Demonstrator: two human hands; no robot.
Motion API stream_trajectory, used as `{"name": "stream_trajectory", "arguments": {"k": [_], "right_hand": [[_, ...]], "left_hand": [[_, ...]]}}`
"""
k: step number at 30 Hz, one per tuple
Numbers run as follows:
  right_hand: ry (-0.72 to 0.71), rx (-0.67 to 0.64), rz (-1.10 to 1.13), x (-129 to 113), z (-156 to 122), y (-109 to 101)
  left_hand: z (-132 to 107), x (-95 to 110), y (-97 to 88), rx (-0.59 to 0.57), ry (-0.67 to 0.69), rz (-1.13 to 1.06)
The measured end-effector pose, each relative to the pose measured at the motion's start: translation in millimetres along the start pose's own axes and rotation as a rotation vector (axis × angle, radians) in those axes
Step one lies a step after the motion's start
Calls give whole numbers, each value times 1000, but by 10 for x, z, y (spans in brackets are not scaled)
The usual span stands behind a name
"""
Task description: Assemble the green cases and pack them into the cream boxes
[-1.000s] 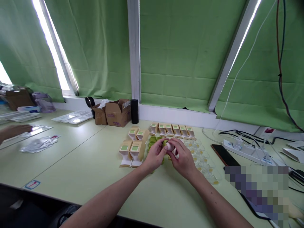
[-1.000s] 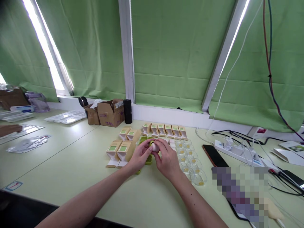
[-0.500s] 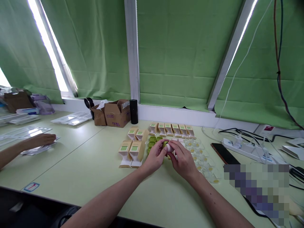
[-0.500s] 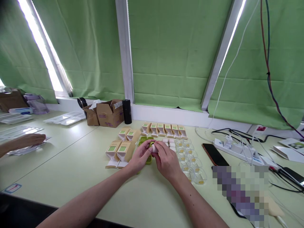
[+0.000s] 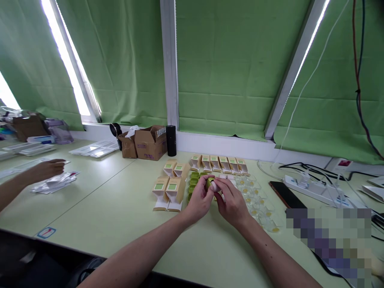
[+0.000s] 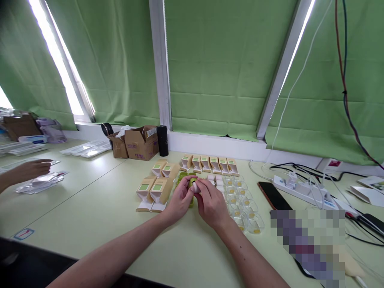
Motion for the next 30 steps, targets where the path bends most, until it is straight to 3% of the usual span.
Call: {"name": "stream_trajectory", "arguments": {"k": [11,22,30], "right_hand": [[-5,-1,-18,-14,15,3],[29,7,-3,19,-83,31],[12,38,-1,-29,-45,1]], "left_hand": [[-20,-3,2,16,14,107],[-41,-25,51,-122,-8,9],[-5,140,29,-123,43,80]]}}
Point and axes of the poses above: each hand's wrist, its own z-axis towards the middle knuckle, its own y-axis out of the palm, x = y × z, the point moved 5 cm from there along z, towards the middle knuckle, and after that the axes turned 9 degrees about z, right-handed, at the moved point
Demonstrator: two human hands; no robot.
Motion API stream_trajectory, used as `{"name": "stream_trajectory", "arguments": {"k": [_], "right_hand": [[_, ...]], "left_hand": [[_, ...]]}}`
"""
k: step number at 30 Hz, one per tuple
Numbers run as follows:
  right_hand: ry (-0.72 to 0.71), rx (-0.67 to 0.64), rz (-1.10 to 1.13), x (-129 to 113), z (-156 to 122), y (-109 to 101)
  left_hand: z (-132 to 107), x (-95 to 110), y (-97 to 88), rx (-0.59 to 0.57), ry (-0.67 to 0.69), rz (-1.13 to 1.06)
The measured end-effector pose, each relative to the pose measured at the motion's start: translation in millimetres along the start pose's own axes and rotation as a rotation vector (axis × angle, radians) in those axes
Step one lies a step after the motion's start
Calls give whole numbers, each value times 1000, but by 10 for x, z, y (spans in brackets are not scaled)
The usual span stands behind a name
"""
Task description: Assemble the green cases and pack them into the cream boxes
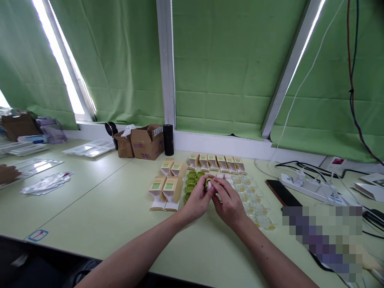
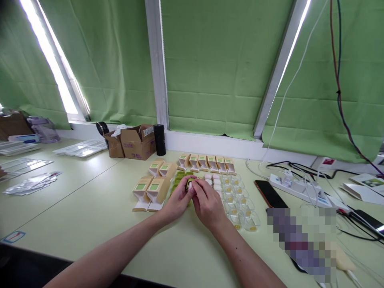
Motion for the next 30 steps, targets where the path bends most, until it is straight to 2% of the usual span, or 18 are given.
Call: {"name": "stream_trajectory", "arguments": {"k": [15,24,30], "right_hand": [[37,-6,3,-8,29,2],[182,-2,118,41,34,16],[373,50,187,129,12,-24]], "left_hand": [[17,-33,-5,6,-17,-26],[47,-137,-47,26,-78,-146],[70,-150,-126,48,-111,-155]]}}
Point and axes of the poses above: each hand's wrist, its own z-axis towards the middle knuckle, its own y-axis out of the palm, x = y × z, the point moved 5 cm from there along z, towards the middle knuckle, and after that the axes turned 9 degrees about z, right-handed, at the moved point
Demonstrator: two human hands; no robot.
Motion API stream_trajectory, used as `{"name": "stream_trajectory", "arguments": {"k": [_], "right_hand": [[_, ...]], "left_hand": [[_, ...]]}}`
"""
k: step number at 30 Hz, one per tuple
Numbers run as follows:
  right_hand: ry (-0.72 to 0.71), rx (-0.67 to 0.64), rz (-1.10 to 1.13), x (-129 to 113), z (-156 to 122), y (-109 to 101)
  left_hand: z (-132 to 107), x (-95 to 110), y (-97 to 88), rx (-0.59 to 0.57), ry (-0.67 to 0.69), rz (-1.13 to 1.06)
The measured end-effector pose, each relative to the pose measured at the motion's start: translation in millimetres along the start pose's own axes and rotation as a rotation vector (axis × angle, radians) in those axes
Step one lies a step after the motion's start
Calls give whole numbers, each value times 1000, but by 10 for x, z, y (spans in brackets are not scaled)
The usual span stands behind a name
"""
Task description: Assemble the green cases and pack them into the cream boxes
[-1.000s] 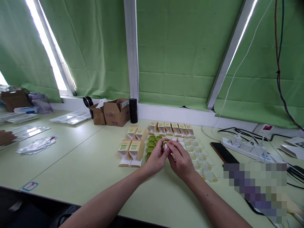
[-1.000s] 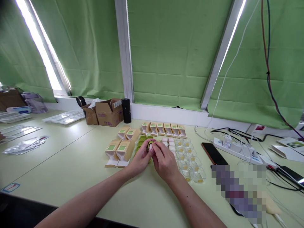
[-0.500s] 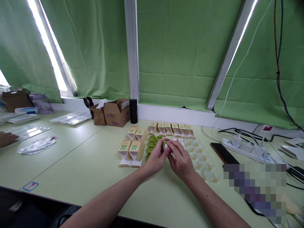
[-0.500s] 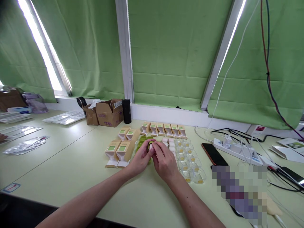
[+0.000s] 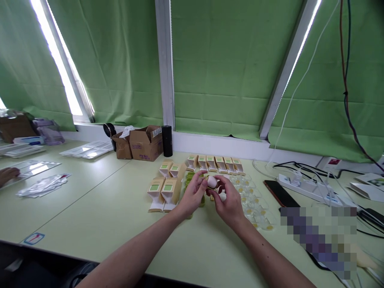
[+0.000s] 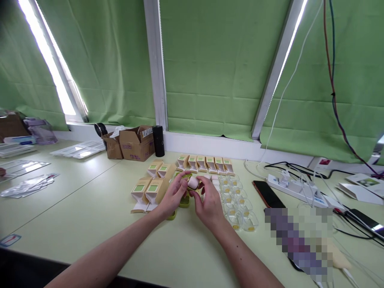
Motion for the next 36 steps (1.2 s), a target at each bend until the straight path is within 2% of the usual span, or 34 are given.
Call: {"name": "stream_trajectory", "arguments": {"k": [4,8,13,16,27,36], "right_hand": [[137,24,116,43,25,-35],[266,45,253,123,31,-37],[392,76,440,202,12,-11],[442,98,525,208,5,5],[556,106,655,201,8,65],[529,86,635,209,1,33]], "left_hand": [[13,39,-112,88,79,122],[-16,145,-171,147,248,414],[-85,270,-125,163,516,717],[-113,289,-85,142,605,798],[-117,265,-66,148,611,871],[-78,187,-98,174,545,813]]}}
Point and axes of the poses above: each hand's wrist, its own z-axis towards the middle knuckle, its own y-axis out of the palm, x = y × z, the point moved 5 cm from there along z, towards the middle knuckle, and after that the axes turned 9 degrees about z, right-handed, at the moved point
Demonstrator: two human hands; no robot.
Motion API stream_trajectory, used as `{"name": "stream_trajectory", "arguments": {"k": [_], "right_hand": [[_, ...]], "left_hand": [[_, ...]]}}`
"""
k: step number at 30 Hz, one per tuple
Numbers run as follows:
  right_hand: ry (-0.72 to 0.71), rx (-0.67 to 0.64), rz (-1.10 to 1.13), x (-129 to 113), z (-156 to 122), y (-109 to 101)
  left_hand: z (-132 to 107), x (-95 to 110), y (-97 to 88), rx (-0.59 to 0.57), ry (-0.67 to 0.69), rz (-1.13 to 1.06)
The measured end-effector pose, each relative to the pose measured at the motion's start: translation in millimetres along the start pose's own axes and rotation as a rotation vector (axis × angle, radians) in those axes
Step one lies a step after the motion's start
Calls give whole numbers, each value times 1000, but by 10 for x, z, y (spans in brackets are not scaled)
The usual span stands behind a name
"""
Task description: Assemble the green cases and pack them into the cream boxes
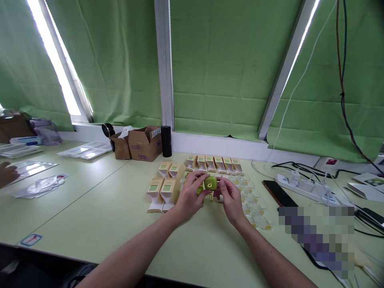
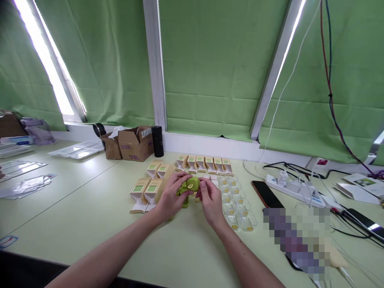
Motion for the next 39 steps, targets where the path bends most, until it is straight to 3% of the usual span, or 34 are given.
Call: {"name": "stream_trajectory", "arguments": {"k": [6,12,17,22,28,31,35,39], "right_hand": [[13,8,-11,-23,5,-11],[72,34,35,17,35,-34],[55,81,-67,-29,103,-113],[-97,149,-288,-409,183,-331],[-118,46,-702,-774,29,-822],[-212,-49,-917,-804,-193,-1030],[-314,-248,-1201,-686,-522,-1114],[-374,-273,-1412,-607,-723,-1115]], "left_hand": [[9,-117,61,-14,-132,-109],[22,-247,179,-117,-397,-342],[43,-286,206,-172,-589,-545],[35,-337,155,-111,-734,-592],[27,-346,155,-106,-817,-654],[20,-356,169,-99,-833,-678],[11,-378,193,-82,-837,-707],[5,-397,210,-86,-839,-706]]}}
Point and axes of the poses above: each hand's wrist, its own z-axis towards the middle knuckle, its own y-axis out of the palm, x = y × z, the point moved 5 cm from there along z, towards the middle knuckle, and after that the axes turned 9 degrees about z, right-handed, at the moved point
